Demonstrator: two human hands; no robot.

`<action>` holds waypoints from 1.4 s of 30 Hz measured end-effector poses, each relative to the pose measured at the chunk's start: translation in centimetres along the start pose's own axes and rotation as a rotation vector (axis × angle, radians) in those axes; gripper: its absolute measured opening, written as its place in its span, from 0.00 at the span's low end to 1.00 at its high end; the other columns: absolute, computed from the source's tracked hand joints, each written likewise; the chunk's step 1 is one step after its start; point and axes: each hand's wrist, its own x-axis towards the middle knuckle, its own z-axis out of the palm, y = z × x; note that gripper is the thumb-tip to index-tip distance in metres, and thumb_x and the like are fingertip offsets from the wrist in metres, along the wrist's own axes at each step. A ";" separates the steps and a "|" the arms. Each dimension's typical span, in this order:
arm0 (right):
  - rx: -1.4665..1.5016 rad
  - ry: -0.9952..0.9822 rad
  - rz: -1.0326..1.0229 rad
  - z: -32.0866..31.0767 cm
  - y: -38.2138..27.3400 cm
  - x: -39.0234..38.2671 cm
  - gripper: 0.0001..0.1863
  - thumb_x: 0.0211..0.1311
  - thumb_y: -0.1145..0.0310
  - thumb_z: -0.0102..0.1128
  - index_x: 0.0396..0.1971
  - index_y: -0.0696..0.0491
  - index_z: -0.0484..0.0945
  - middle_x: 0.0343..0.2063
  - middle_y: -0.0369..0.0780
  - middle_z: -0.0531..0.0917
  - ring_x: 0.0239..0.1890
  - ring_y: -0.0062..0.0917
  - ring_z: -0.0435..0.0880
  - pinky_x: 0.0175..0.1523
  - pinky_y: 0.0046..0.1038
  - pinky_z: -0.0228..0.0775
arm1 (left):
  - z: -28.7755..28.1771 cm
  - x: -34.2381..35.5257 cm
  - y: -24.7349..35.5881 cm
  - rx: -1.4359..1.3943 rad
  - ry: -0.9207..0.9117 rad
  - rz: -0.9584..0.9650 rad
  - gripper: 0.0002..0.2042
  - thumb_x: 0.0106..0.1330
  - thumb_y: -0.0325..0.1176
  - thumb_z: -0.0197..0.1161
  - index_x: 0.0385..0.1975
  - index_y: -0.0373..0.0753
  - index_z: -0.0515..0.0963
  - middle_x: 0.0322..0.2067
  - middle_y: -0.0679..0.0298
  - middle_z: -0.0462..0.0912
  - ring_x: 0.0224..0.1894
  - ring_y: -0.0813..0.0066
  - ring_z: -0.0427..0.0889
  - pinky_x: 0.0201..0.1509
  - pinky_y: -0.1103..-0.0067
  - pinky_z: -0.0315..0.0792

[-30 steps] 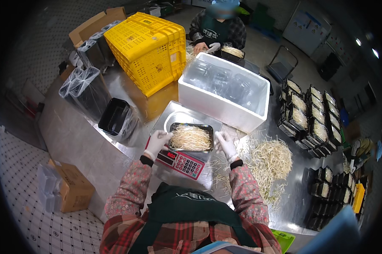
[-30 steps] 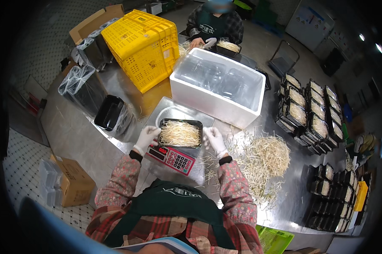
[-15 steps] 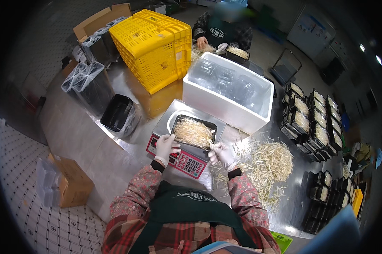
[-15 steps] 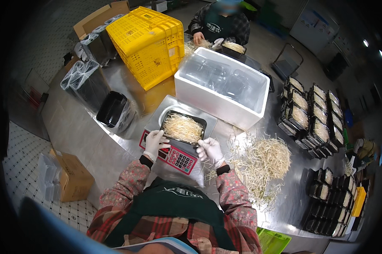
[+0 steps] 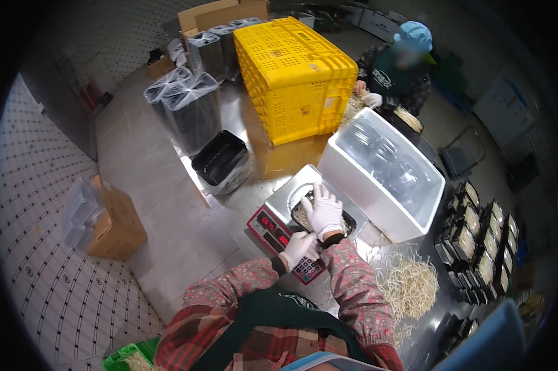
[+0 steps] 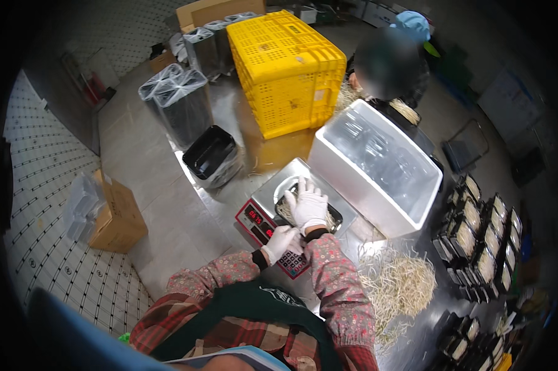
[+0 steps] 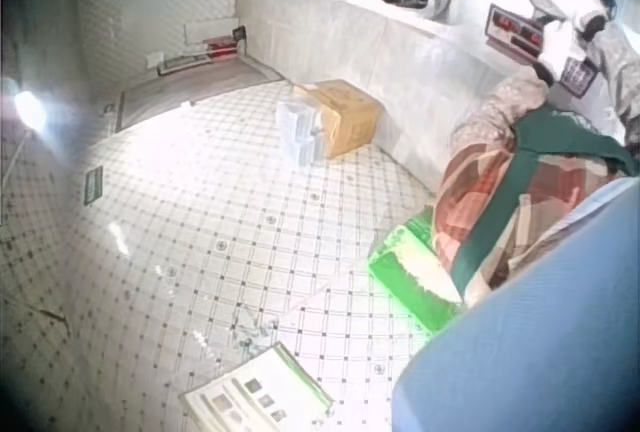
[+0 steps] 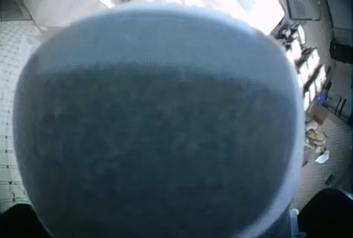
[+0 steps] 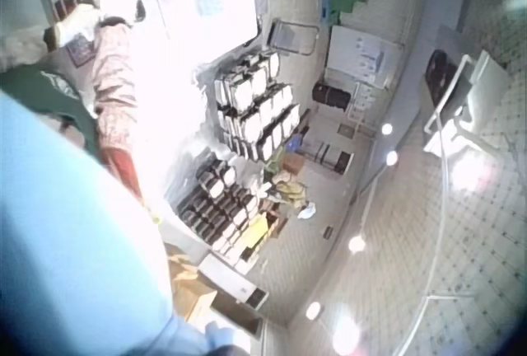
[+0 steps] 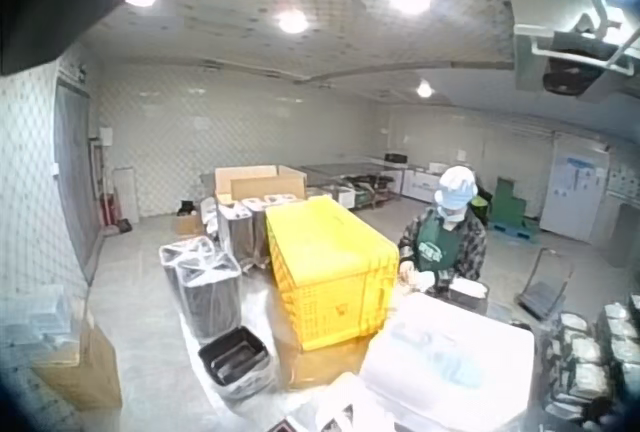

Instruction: The person portions bean sprouts by hand into black plastic trays placed on a digital scale, then stacks the filled trays on the table. The person also moves a green crate of sprouts and refills the pile on the table.

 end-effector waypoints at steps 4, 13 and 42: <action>-0.044 -0.111 0.114 -0.5 0.5 1.1 0.36 0.65 0.42 0.44 0.64 0.53 0.63 0.46 0.46 0.79 0.43 0.38 0.80 0.46 0.44 0.69 | -1.3 -0.4 3.6 0.220 -0.167 -0.166 0.20 0.70 0.46 0.55 0.34 0.30 0.74 0.25 0.55 0.82 0.20 0.69 0.82 0.20 0.76 0.78; 0.737 -0.006 0.186 -0.8 10.5 -5.1 0.33 0.67 0.56 0.55 0.62 0.66 0.62 0.59 0.55 0.70 0.62 0.40 0.69 0.66 0.32 0.59 | -21.2 2.5 15.4 1.533 1.030 0.750 0.32 0.64 0.55 0.56 0.60 0.36 0.68 0.58 0.54 0.73 0.64 0.55 0.65 0.69 0.57 0.51; 1.507 0.269 0.977 -8.1 14.6 -31.4 0.15 0.66 0.66 0.54 0.48 0.55 0.79 0.19 0.33 0.80 0.12 0.12 0.73 0.14 0.15 0.63 | -1.8 3.7 8.6 1.808 -0.236 0.731 0.13 0.63 0.33 0.59 0.45 0.39 0.81 0.43 0.58 0.83 0.46 0.60 0.79 0.73 0.59 0.45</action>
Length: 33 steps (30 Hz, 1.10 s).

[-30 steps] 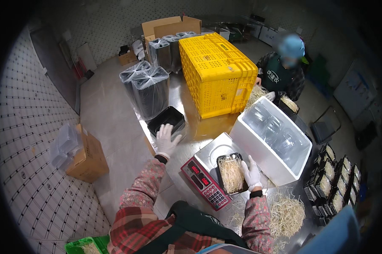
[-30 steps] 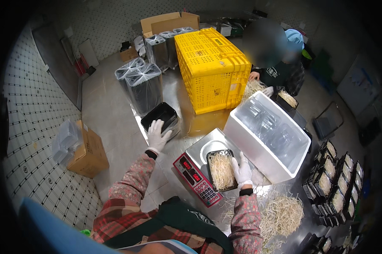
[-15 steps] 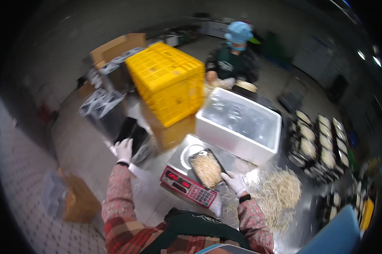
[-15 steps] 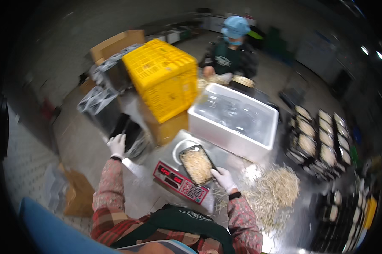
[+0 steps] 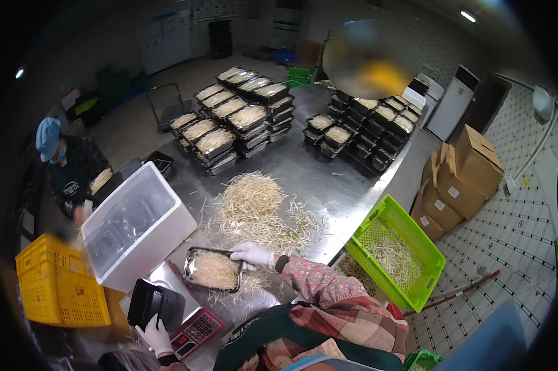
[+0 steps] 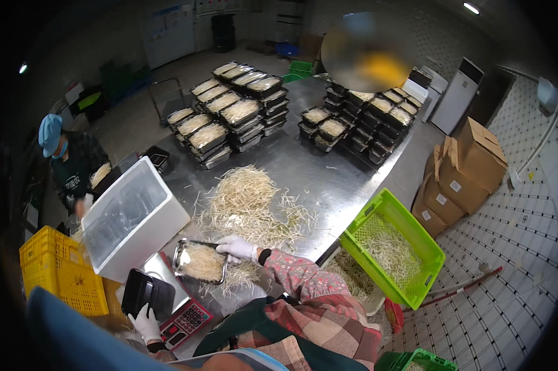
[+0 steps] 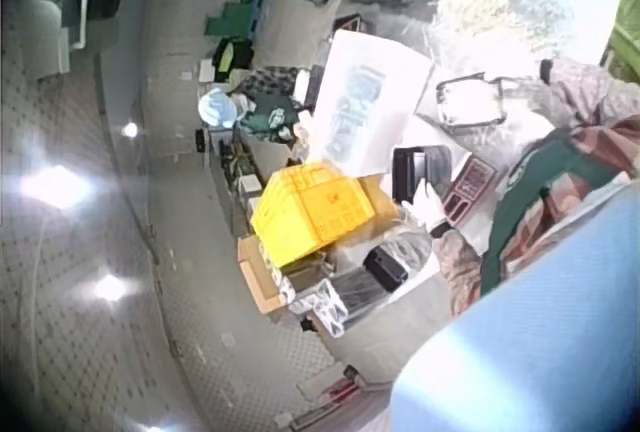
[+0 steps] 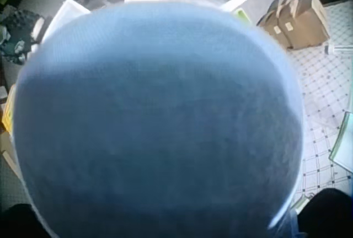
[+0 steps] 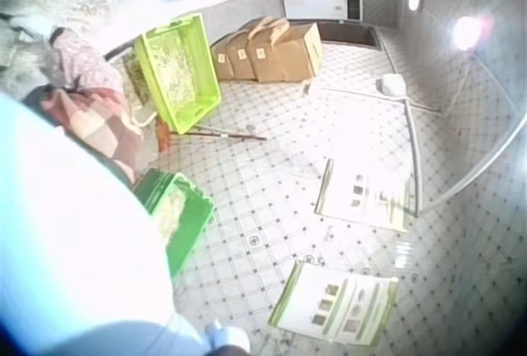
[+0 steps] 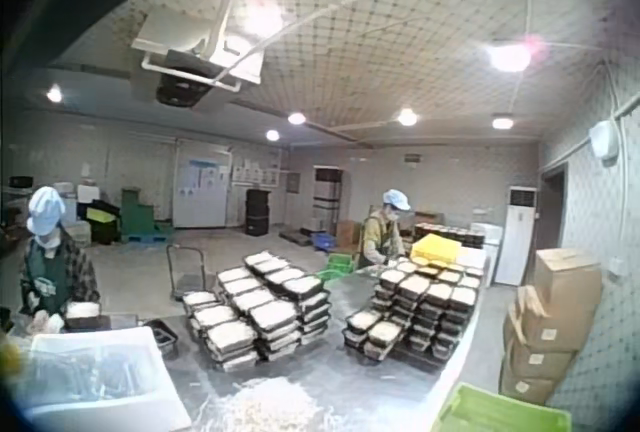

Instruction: The person portions bean sprouts by hand into black plastic trays placed on a digital scale, then stacks the filled trays on the table. The person also moves a green crate of sprouts and refills the pile on the table.

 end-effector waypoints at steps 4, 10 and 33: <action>0.328 0.609 -0.153 -11.6 4.3 -6.1 0.15 0.66 0.67 0.54 0.50 0.57 0.74 0.15 0.35 0.78 0.08 0.16 0.71 0.12 0.19 0.63 | -2.2 0.7 5.0 0.133 0.101 0.033 0.34 0.52 0.36 0.70 0.62 0.41 0.67 0.59 0.60 0.73 0.67 0.58 0.62 0.73 0.52 0.35; 0.762 1.179 -0.371 -25.6 9.0 -11.0 0.07 0.66 0.67 0.51 0.40 0.53 0.72 0.19 0.40 0.80 0.11 0.21 0.73 0.16 0.24 0.68 | -2.2 2.6 11.3 -0.308 0.214 0.089 0.18 0.65 0.31 0.59 0.54 0.36 0.74 0.59 0.54 0.72 0.61 0.58 0.68 0.69 0.66 0.55; -0.088 1.701 -0.250 -50.2 9.7 -1.4 0.14 0.65 0.66 0.53 0.46 0.57 0.80 0.33 0.41 0.84 0.37 0.31 0.83 0.47 0.30 0.74 | 3.6 7.0 23.2 -0.488 -0.020 0.185 0.11 0.63 0.19 0.58 0.44 0.30 0.78 0.49 0.55 0.79 0.53 0.65 0.77 0.61 0.74 0.67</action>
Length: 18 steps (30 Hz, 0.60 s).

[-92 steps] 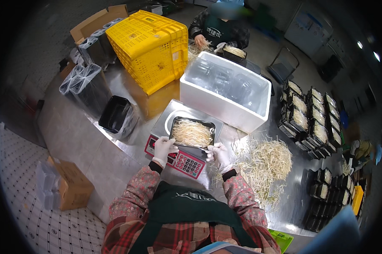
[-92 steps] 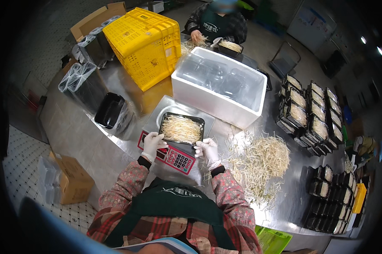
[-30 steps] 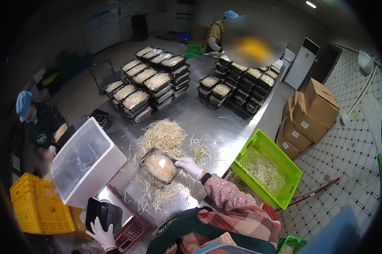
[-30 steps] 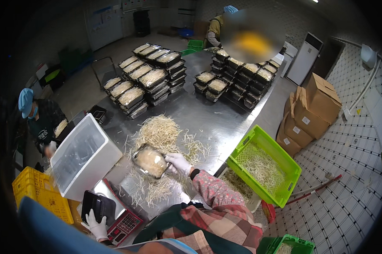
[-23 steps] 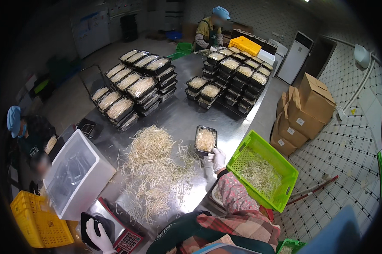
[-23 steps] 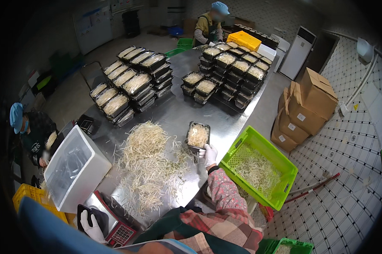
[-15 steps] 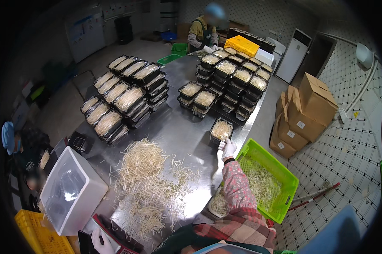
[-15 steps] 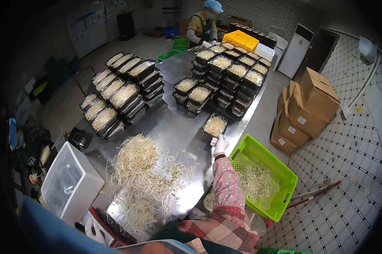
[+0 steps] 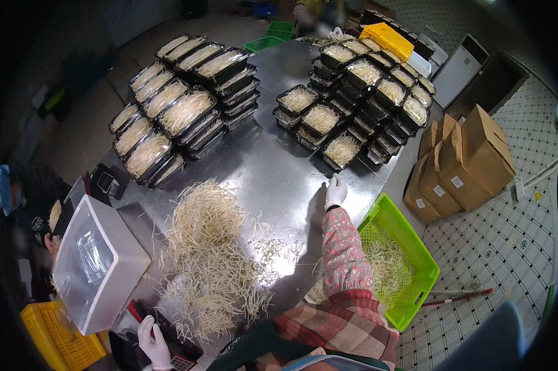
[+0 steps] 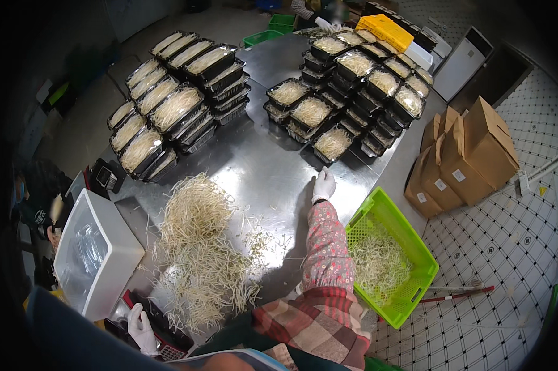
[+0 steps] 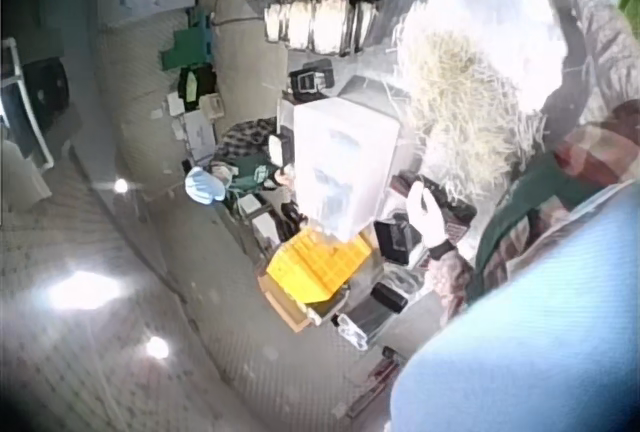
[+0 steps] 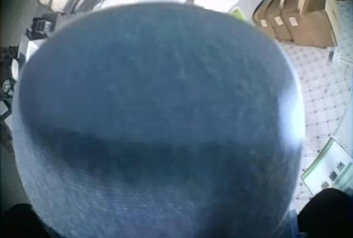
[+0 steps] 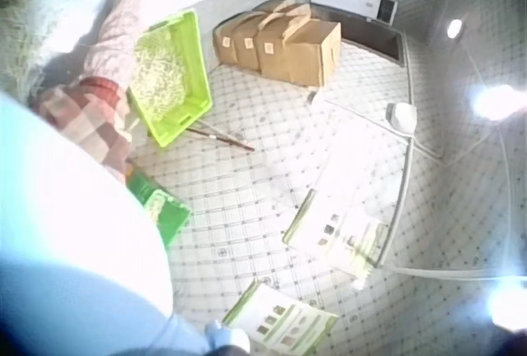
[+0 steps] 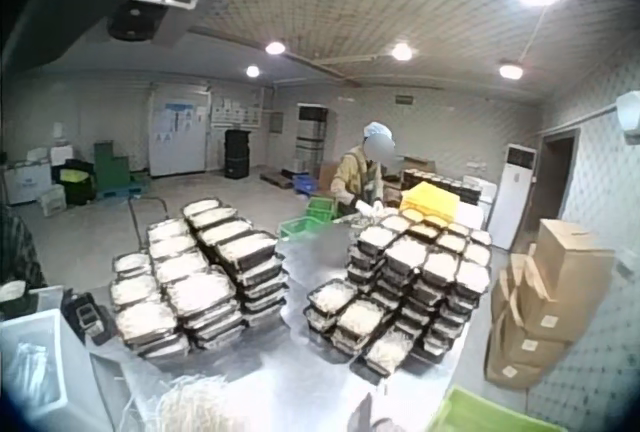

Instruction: The person portions bean sprouts by hand into black plastic trays placed on a digital scale, then stacks the filled trays on the table. The person also moves a green crate of sprouts and refills the pile on the table.

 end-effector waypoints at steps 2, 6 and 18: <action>-0.337 -0.144 -0.172 0.0 -0.3 -0.4 0.16 0.61 0.67 0.56 0.47 0.53 0.80 0.47 0.41 0.82 0.52 0.37 0.77 0.60 0.33 0.66 | 0.5 -0.5 0.5 0.039 0.013 0.037 0.09 0.61 0.18 0.58 0.41 0.31 0.79 0.44 0.54 0.81 0.48 0.63 0.79 0.56 0.74 0.71; -0.904 -0.315 -0.330 1.0 0.9 1.6 0.32 0.61 0.57 0.56 0.63 0.55 0.63 0.64 0.50 0.64 0.65 0.52 0.61 0.68 0.41 0.56 | 1.9 1.3 2.0 0.029 -0.044 0.106 0.10 0.59 0.18 0.59 0.39 0.32 0.80 0.41 0.54 0.82 0.46 0.61 0.81 0.54 0.72 0.72; -0.591 -0.033 -0.364 1.8 -4.6 4.4 0.15 0.61 0.58 0.56 0.35 0.53 0.84 0.34 0.49 0.82 0.44 0.42 0.78 0.52 0.40 0.69 | 1.6 0.1 0.2 -0.001 -0.062 -0.038 0.08 0.63 0.21 0.59 0.41 0.34 0.80 0.42 0.56 0.82 0.48 0.66 0.79 0.56 0.75 0.70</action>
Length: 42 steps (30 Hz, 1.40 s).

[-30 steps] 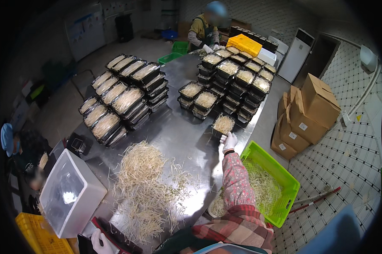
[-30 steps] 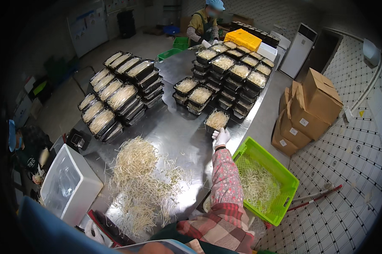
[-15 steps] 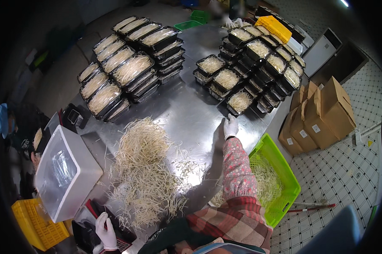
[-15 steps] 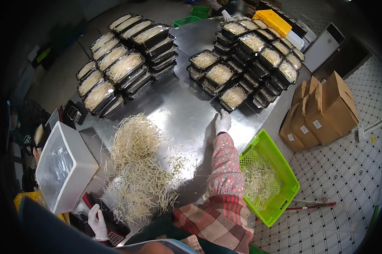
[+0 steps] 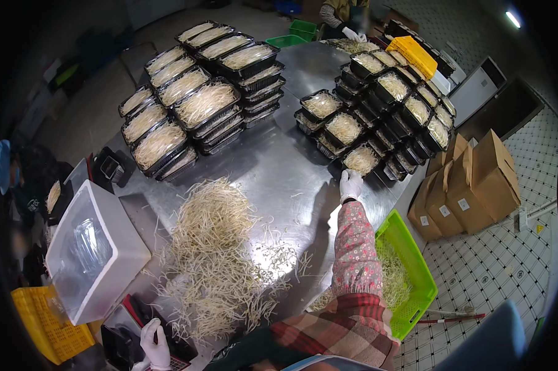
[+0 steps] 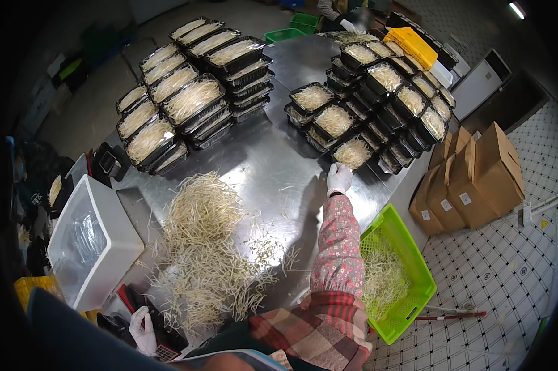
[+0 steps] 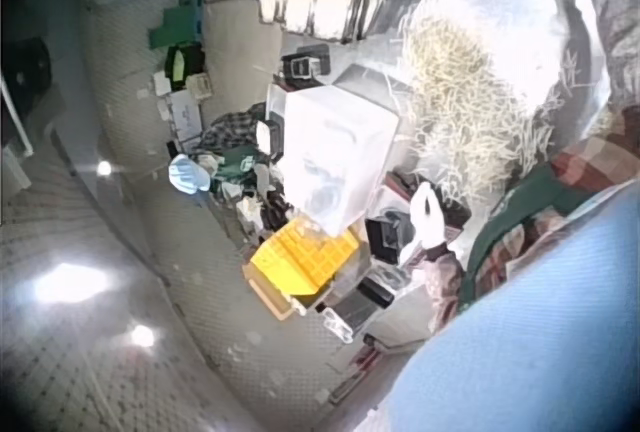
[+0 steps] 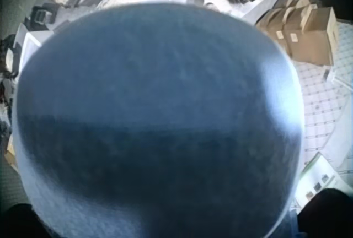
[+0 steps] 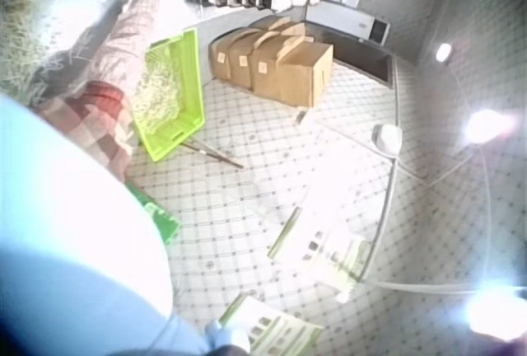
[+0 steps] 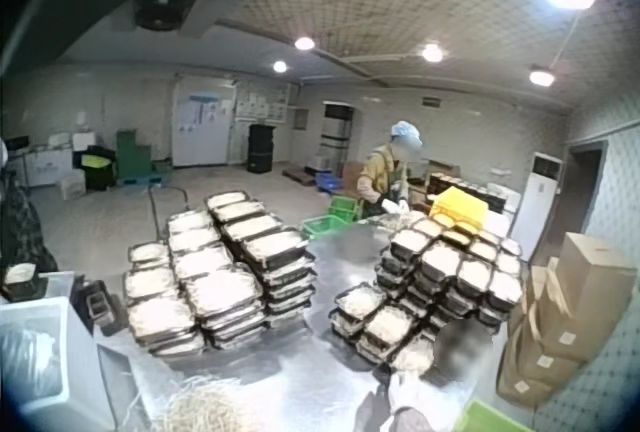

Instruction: The person portions bean sprouts by hand into black plastic trays placed on a digital scale, then stacks the filled trays on the table. The person also moves a green crate of sprouts and refills the pile on the table.

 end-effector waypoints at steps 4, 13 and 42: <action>0.122 -0.045 -0.045 2.4 2.6 1.3 0.15 0.59 0.57 0.58 0.36 0.53 0.84 0.37 0.49 0.83 0.44 0.43 0.79 0.53 0.39 0.69 | 0.8 1.4 1.1 0.043 0.004 0.075 0.09 0.59 0.21 0.61 0.39 0.34 0.81 0.39 0.54 0.83 0.44 0.58 0.81 0.52 0.71 0.73; 0.736 -0.173 -0.228 3.4 -9.1 -9.8 0.13 0.64 0.72 0.59 0.46 0.58 0.78 0.45 0.43 0.79 0.50 0.29 0.76 0.58 0.29 0.66 | 1.7 -0.6 1.8 0.035 0.034 -0.016 0.10 0.56 0.22 0.65 0.37 0.36 0.81 0.38 0.56 0.84 0.42 0.58 0.82 0.48 0.71 0.74; 0.357 -1.208 -0.963 -9.8 -14.5 -28.8 0.15 0.58 0.64 0.64 0.46 0.46 0.82 0.40 0.40 0.85 0.44 0.31 0.84 0.52 0.30 0.73 | 3.7 -10.7 0.3 -0.139 0.004 -0.062 0.11 0.58 0.29 0.64 0.40 0.40 0.82 0.38 0.56 0.84 0.42 0.58 0.82 0.47 0.71 0.75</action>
